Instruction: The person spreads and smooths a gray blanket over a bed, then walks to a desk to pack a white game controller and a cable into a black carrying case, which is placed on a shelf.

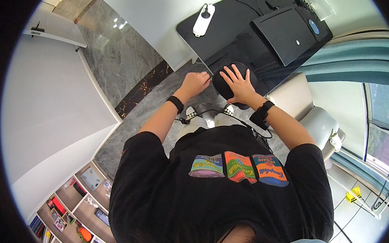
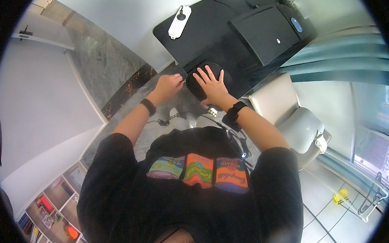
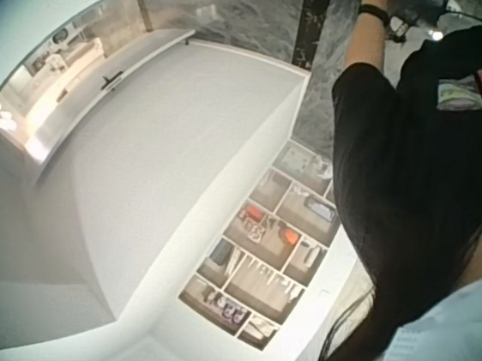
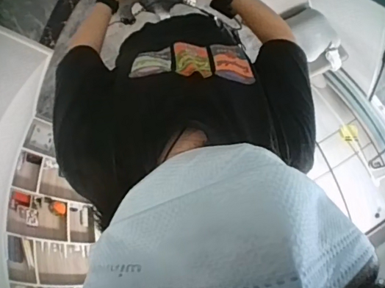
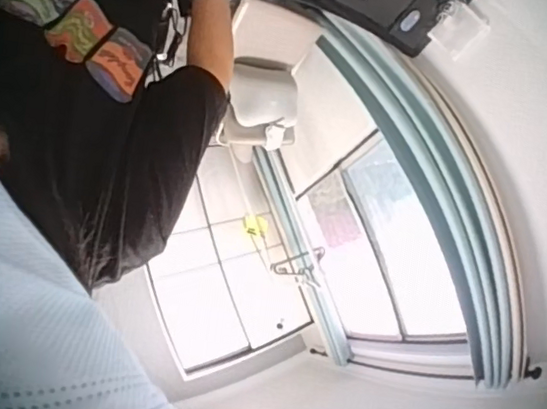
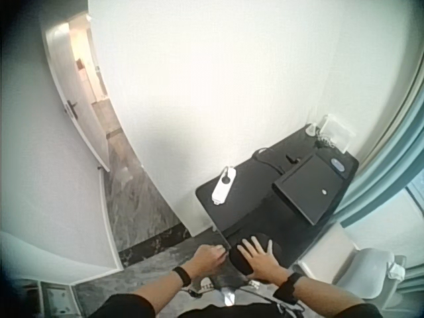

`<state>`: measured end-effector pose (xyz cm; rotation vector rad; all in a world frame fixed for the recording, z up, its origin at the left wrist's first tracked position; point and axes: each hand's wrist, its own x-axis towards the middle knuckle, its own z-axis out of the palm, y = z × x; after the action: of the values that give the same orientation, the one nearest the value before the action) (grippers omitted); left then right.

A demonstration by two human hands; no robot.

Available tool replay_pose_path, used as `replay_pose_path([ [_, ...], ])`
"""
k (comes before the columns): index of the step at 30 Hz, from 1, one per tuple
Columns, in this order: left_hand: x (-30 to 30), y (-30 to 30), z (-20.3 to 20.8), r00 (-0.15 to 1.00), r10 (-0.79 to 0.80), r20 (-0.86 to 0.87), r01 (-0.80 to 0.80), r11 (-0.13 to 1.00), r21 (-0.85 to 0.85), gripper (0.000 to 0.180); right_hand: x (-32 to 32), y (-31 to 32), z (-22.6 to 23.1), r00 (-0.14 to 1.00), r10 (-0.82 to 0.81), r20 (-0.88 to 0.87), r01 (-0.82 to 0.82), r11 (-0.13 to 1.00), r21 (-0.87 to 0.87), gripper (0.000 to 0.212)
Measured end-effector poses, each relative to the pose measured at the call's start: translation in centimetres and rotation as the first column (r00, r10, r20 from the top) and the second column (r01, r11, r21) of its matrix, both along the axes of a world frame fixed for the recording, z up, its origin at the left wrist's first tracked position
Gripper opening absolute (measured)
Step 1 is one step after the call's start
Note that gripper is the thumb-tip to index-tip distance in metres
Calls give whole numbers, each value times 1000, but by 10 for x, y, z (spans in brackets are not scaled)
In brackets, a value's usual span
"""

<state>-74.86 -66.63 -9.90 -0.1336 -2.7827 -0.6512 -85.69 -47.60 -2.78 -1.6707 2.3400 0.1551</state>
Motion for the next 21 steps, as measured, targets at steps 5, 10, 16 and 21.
replay_pose_path([
  [5,-20,-11,0,999,-43,16,44,997,-68,14,-6,2,-1,999,38,22,-38,999,-16,111],
  [10,-30,-11,0,992,-113,60,117,990,-78,13,-22,3,11,983,173,55,-171,984,-41,111],
  [16,4,49,-4,973,-208,101,210,978,-10,10,-49,8,27,989,107,-105,-85,978,193,100],
  [21,8,81,-10,995,-102,0,101,991,82,15,-56,-12,17,879,-312,361,324,946,29,77],
])
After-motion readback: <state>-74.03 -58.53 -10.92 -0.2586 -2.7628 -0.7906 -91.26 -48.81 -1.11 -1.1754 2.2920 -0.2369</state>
